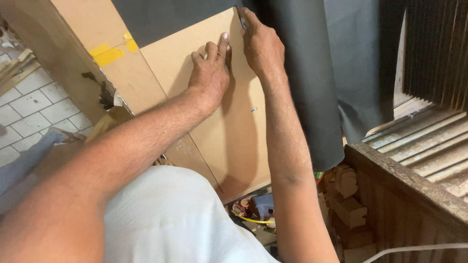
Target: The person cuts a black sheet of fabric laid on a workbench, using a cardboard piece as a template and a utility knife. They align the template over the fabric, hold it steady with one hand, and slice along its edge with the knife, repositioning the fabric and template between cuts.
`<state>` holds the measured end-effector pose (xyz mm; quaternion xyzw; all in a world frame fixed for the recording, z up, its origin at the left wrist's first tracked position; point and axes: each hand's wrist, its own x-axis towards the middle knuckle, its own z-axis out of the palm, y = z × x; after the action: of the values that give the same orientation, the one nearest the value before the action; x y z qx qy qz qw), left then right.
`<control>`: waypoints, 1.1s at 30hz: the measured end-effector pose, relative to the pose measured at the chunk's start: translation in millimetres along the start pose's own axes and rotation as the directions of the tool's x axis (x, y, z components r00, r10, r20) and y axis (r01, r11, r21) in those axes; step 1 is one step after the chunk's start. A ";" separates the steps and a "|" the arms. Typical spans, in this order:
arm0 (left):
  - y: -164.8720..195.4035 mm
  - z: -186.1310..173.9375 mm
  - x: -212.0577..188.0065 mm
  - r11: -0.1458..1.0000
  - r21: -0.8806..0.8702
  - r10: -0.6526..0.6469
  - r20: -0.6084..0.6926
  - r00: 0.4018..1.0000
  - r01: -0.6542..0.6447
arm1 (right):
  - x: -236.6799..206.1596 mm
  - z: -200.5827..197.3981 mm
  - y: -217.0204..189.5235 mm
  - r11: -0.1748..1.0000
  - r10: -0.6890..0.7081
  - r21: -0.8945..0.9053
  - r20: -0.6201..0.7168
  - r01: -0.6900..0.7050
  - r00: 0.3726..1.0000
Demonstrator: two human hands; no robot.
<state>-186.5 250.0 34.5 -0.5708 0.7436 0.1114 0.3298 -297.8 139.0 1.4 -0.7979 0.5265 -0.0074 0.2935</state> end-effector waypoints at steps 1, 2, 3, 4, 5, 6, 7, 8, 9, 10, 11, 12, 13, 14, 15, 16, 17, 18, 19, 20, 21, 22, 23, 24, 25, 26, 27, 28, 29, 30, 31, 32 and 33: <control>0.7 -1.5 0.0 1.000 -0.004 0.013 0.022 1.000 -0.013 | -1.4 -1.3 1.0 1.000 -0.009 0.012 -0.010 0.009 1.000; 1.1 -2.7 0.2 1.000 -0.008 0.026 0.043 0.999 -0.026 | -3.9 -2.5 2.0 1.000 0.000 -0.005 -0.006 0.000 1.000; 1.4 -3.5 0.4 0.999 -0.012 0.038 0.063 0.997 -0.037 | -6.7 -3.0 2.3 1.000 0.008 -0.021 -0.003 -0.008 1.000; 1.8 -4.0 0.6 0.999 -0.016 0.030 0.040 0.999 -0.029 | -10.0 -4.0 2.9 0.999 0.015 -0.037 0.001 -0.015 1.000; 2.4 -4.0 0.6 1.000 -0.019 0.023 0.018 1.000 -0.023 | -14.7 -5.6 4.1 0.999 0.025 -0.035 0.010 -0.025 1.000; 3.2 -3.7 0.9 1.000 -0.023 0.017 -0.003 1.000 -0.017 | -20.7 -7.1 5.6 0.999 0.037 -0.033 0.020 -0.036 0.999; 4.3 -2.9 1.1 1.000 -0.019 0.008 -0.011 1.000 -0.009 | -27.1 -8.6 7.2 0.998 0.050 -0.031 0.030 -0.049 0.998; 5.7 -2.1 1.6 1.000 -0.013 0.001 -0.021 1.000 -0.001 | -34.4 -10.3 9.0 0.998 0.049 -0.030 0.029 -0.048 0.998; 7.6 -1.0 2.2 1.000 -0.008 -0.004 -0.031 1.000 0.004 | -44.3 -12.0 11.5 0.998 0.051 -0.030 0.029 -0.050 0.998; 9.3 0.5 3.1 1.000 0.004 -0.002 -0.033 0.999 0.002 | -55.1 -13.6 14.5 0.998 0.055 -0.030 0.030 -0.054 0.998; 11.4 1.9 4.5 1.000 0.015 0.001 -0.036 0.999 -0.001 | -66.3 -15.8 18.6 0.998 0.064 -0.016 0.036 -0.063 0.997; 13.4 3.6 6.2 1.000 0.026 0.004 -0.041 0.999 -0.002 | -77.7 -17.8 22.7 0.997 0.072 -0.002 0.042 -0.072 0.997; 15.4 5.3 8.0 0.999 0.033 -0.001 -0.054 0.999 0.003 | -88.8 -19.4 26.8 0.997 0.080 0.014 0.047 -0.081 0.996; 17.8 7.3 9.9 0.999 0.039 -0.003 -0.066 0.998 0.006 | -100.3 -20.7 31.5 0.995 0.099 0.002 0.059 -0.099 0.993; 20.0 9.2 11.8 0.999 0.046 -0.005 -0.079 0.997 0.009 | -111.4 -21.8 36.5 0.993 0.118 -0.010 0.071 -0.117 0.990; 21.6 11.2 14.0 0.999 0.054 0.000 -0.072 0.997 0.004 | -121.7 -22.8 42.0 0.991 0.136 -0.021 0.082 -0.135 0.987; 23.1 13.2 15.8 0.998 0.063 0.007 -0.064 0.998 -0.003 | -132.9 -23.6 47.7 0.989 0.144 -0.031 0.078 -0.142 0.987; 24.7 14.7 17.3 0.997 0.071 0.016 -0.057 0.998 -0.012 | -144.9 -24.1 53.8 0.988 0.153 -0.041 0.074 -0.150 0.985; 25.6 16.1 18.3 0.993 0.116 0.016 -0.074 0.997 -0.007 | -156.7 -24.4 60.2 0.986 0.162 -0.052 0.070 -0.158 0.984; 25.5 17.0 18.8 0.987 0.161 0.015 -0.092 0.996 0.000 | -168.0 -24.6 66.8 0.984 0.177 -0.048 0.073 -0.174 0.981; 27.4 16.6 19.3 0.978 0.206 0.017 -0.111 0.994 0.006 | -179.4 -24.4 73.8 0.981 0.193 -0.044 0.077 -0.190 0.978; 29.7 15.4 19.0 0.982 0.189 0.030 -0.085 0.996 -0.013 | -191.8 -24.0 80.8 0.978 0.209 -0.039 0.082 -0.206 0.975; 29.9 14.0 18.4 0.985 0.171 0.042 -0.058 0.997 -0.031 | -204.9 -24.1 88.1 0.980 0.198 -0.042 0.064 -0.195 0.978; 31.0 11.6 17.2 0.987 0.154 0.052 -0.031 0.998 -0.046 | -217.5 -24.1 95.3 0.982 0.184 -0.043 0.045 -0.182 0.982; 32.6 8.8 16.0 0.986 0.164 0.043 -0.051 0.998 -0.034 | -229.7 -23.8 102.4 0.984 0.172 -0.043 0.026 -0.171 0.985; 33.1 5.9 14.3 0.985 0.173 0.036 -0.070 0.997 -0.024 | -242.2 -23.7 109.4 0.984 0.170 -0.056 0.019 -0.169 0.985; 36.0 2.5 12.9 0.983 0.181 0.029 -0.090 0.996 -0.012 | -254.4 -23.8 116.4 0.984 0.167 -0.070 0.013 -0.165 0.986; 39.2 -0.5 11.6 0.991 0.136 0.024 -0.061 0.998 -0.016 | -265.8 -24.3 123.5 0.983 0.162 -0.085 0.006 -0.161 0.987; 40.1 -2.5 9.5 0.996 0.091 0.021 -0.033 0.999 -0.018 | -277.0 -25.1 130.0 0.985 0.146 -0.093 -0.016 -0.147 0.989; 42.4 -4.1 8.4 0.999 0.046 0.019 -0.002 1.000 -0.019 | -288.3 -25.6 136.1 0.986 0.130 -0.101 -0.037 -0.133 0.991; 45.8 -5.4 8.1 0.999 0.032 0.011 0.018 1.000 -0.012 | -300.3 -26.0 141.2 0.987 0.114 -0.109 -0.054 -0.119 0.992; 47.4 -5.4 7.8 1.000 0.019 0.002 0.038 0.999 -0.003 | -311.8 -26.2 146.1 0.985 0.128 -0.111 -0.050 -0.132 0.991; 48.7 -5.0 8.5 1.000 0.006 -0.006 0.055 0.998 0.006 | -322.4 -26.9 151.2 0.983 0.141 -0.114 -0.048 -0.145 0.989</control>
<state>-234.3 256.5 22.8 -0.5689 0.7328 0.1239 0.3522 -576.4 357.6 47.5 -0.7736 0.5877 0.0289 0.2353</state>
